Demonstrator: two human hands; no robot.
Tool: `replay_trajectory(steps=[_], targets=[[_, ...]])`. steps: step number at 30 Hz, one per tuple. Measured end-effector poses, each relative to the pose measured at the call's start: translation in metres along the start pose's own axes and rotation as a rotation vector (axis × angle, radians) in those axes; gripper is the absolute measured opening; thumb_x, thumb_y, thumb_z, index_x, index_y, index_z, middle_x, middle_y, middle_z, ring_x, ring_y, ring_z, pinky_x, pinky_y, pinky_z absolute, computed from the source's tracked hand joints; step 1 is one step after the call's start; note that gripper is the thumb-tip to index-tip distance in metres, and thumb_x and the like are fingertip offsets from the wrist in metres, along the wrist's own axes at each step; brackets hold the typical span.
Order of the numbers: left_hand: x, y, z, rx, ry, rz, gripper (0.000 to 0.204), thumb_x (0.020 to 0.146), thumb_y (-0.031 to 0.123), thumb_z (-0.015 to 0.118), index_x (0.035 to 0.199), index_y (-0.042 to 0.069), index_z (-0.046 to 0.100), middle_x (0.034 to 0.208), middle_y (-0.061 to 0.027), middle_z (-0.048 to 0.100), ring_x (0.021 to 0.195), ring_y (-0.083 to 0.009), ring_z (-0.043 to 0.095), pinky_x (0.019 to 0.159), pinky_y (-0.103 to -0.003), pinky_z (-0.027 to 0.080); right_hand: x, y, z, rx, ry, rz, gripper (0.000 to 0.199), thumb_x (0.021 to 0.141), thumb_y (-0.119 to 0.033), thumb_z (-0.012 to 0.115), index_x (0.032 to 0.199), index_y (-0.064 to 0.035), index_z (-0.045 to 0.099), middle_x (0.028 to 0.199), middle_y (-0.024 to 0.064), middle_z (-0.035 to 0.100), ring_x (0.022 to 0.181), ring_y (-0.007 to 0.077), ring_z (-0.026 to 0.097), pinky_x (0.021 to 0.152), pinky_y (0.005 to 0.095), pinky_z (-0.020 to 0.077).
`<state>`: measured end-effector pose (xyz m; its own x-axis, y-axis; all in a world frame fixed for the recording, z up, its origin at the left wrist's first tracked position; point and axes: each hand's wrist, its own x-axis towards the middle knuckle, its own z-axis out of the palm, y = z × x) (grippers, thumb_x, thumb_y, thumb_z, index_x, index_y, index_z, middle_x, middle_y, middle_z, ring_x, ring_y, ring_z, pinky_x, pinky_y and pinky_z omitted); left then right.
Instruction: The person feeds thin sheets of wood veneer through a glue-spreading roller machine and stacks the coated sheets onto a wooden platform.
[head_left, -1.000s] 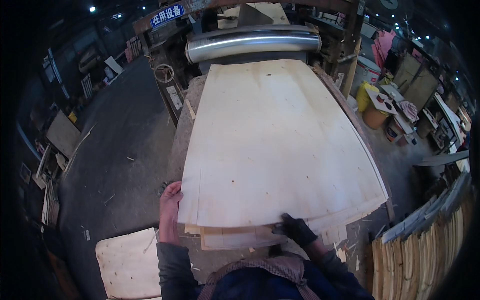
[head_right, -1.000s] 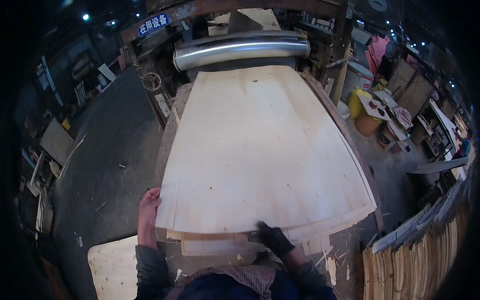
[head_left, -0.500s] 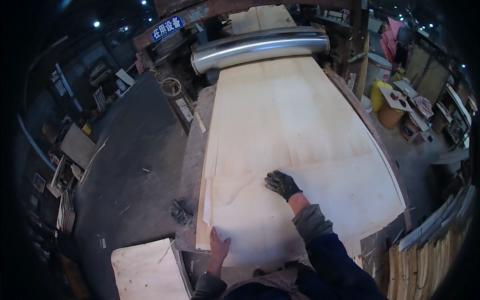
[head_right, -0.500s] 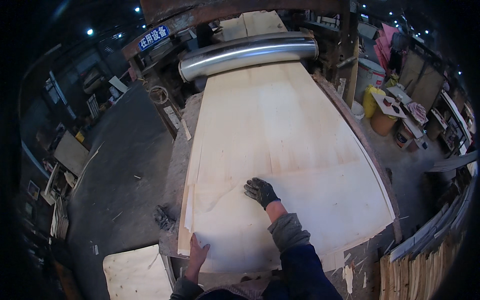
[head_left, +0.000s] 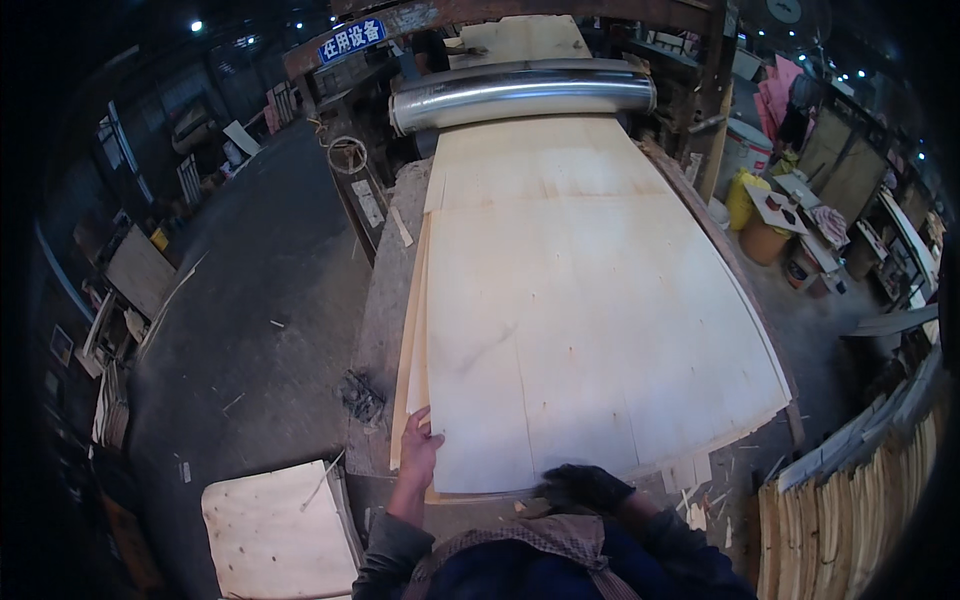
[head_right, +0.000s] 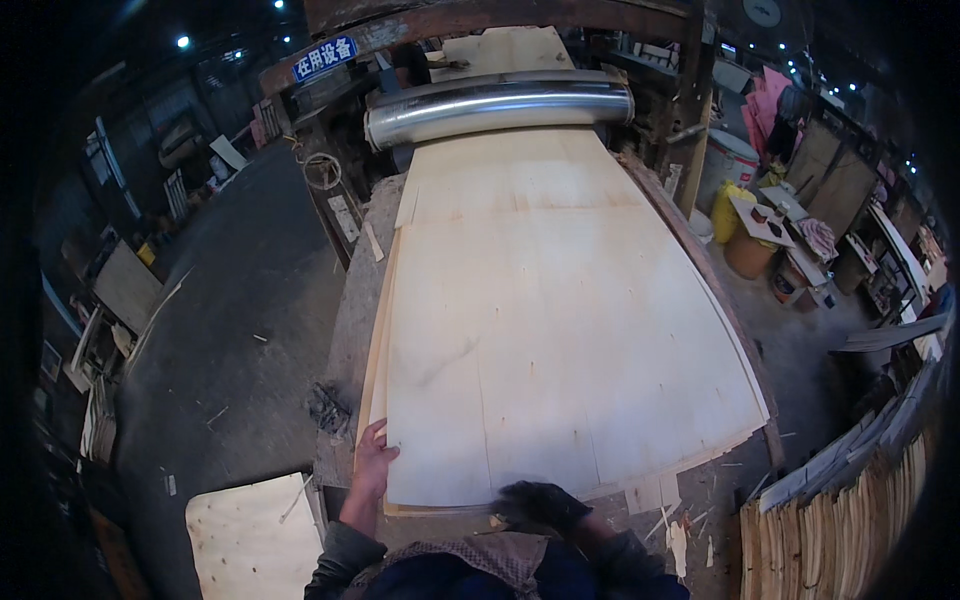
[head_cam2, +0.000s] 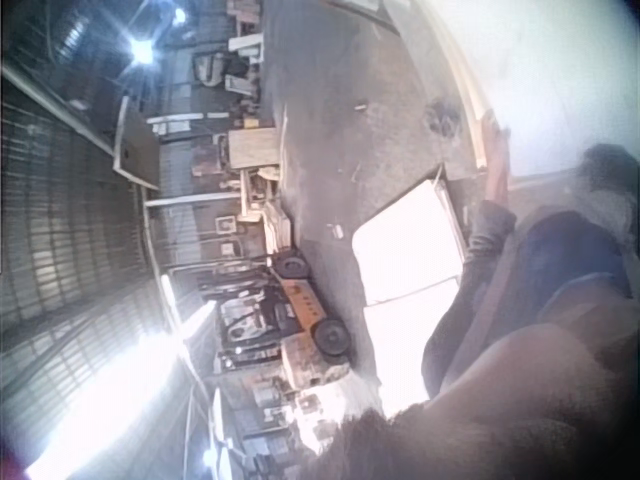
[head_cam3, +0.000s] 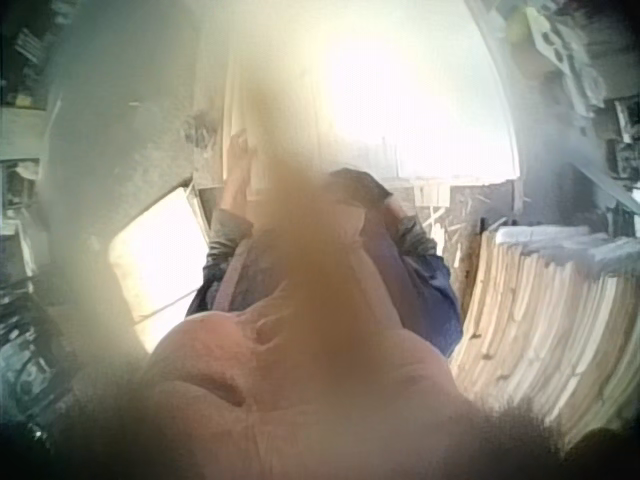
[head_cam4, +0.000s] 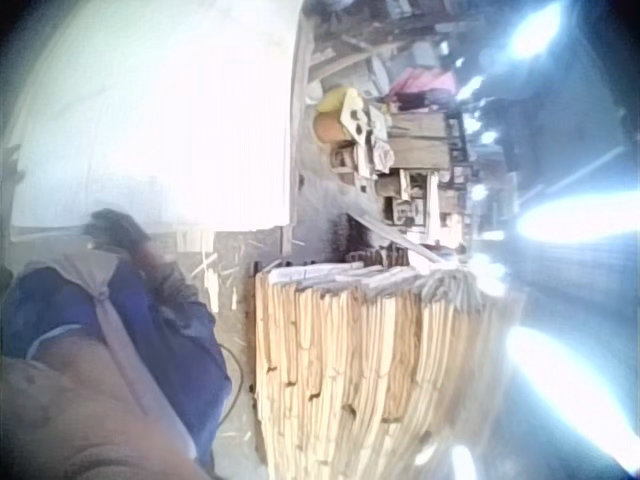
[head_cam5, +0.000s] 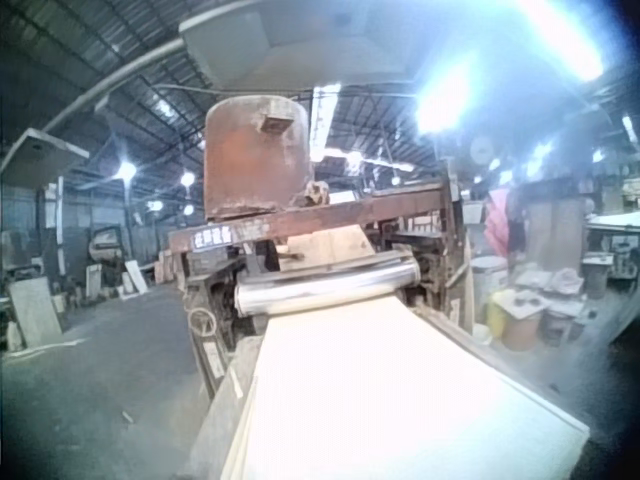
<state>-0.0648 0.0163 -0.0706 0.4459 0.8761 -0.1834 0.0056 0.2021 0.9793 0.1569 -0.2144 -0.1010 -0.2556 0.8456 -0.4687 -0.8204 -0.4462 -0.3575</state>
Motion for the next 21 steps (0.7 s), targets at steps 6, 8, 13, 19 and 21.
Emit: replay_trajectory(steps=[6,8,13,19,21], targets=[[-0.004,0.068,-0.001,-0.29,-0.017,0.013,0.054,0.069,-0.013,0.045,0.122,0.001,0.042,0.099,-0.0139,0.061,0.086,-0.0201,0.06,0.076,-0.03,0.048,-0.024,0.034,-0.053,0.209,0.136,-0.155,0.039,0.089,-0.036,0.046,0.113,-0.0057,0.049,0.112,0.0145,0.054,0.1,0.0279,0.054,0.09,0.041,0.0424],[0.0,0.075,-0.007,-0.29,-0.047,0.017,0.053,0.069,-0.012,0.046,0.12,0.001,0.045,0.103,-0.0154,0.06,0.09,-0.0218,0.06,0.079,-0.031,0.048,-0.035,0.019,-0.038,0.277,0.145,-0.285,0.037,0.089,-0.036,0.046,0.11,-0.0058,0.052,0.109,0.0149,0.055,0.099,0.0279,0.054,0.088,0.0412,0.0432],[0.0,0.089,-0.006,-0.386,-0.075,0.018,0.051,0.068,-0.01,0.046,0.118,-0.001,0.048,0.105,-0.0159,0.059,0.092,-0.0233,0.059,0.082,-0.032,0.047,-0.034,-0.019,-0.048,0.01,0.218,-0.242,0.045,0.089,-0.038,0.045,0.101,0.0034,0.056,0.094,0.0141,0.062,0.09,0.0244,0.058,0.078,0.0378,0.0471],[-0.012,0.142,0.007,-0.442,-0.078,0.116,0.05,0.069,-0.008,0.047,0.118,-0.003,0.047,0.11,-0.0169,0.057,0.098,-0.0233,0.057,0.086,-0.032,0.045,-0.055,-0.013,-0.047,-0.355,0.477,-0.045,0.03,0.088,-0.025,0.052,0.104,0.001,0.056,0.089,0.008,0.062,0.069,0.0188,0.06,0.061,0.0295,0.049],[-0.001,0.145,0.0,-0.408,-0.066,0.117,0.049,0.069,-0.007,0.049,0.119,-0.004,0.046,0.112,-0.0171,0.055,0.099,-0.0226,0.056,0.087,-0.032,0.045,-0.05,-0.006,-0.074,-0.461,0.551,-0.157,0.029,0.088,-0.024,0.052,0.105,-0.0012,0.057,0.091,0.006,0.061,0.069,0.0166,0.059,0.06,0.0275,0.0479]])
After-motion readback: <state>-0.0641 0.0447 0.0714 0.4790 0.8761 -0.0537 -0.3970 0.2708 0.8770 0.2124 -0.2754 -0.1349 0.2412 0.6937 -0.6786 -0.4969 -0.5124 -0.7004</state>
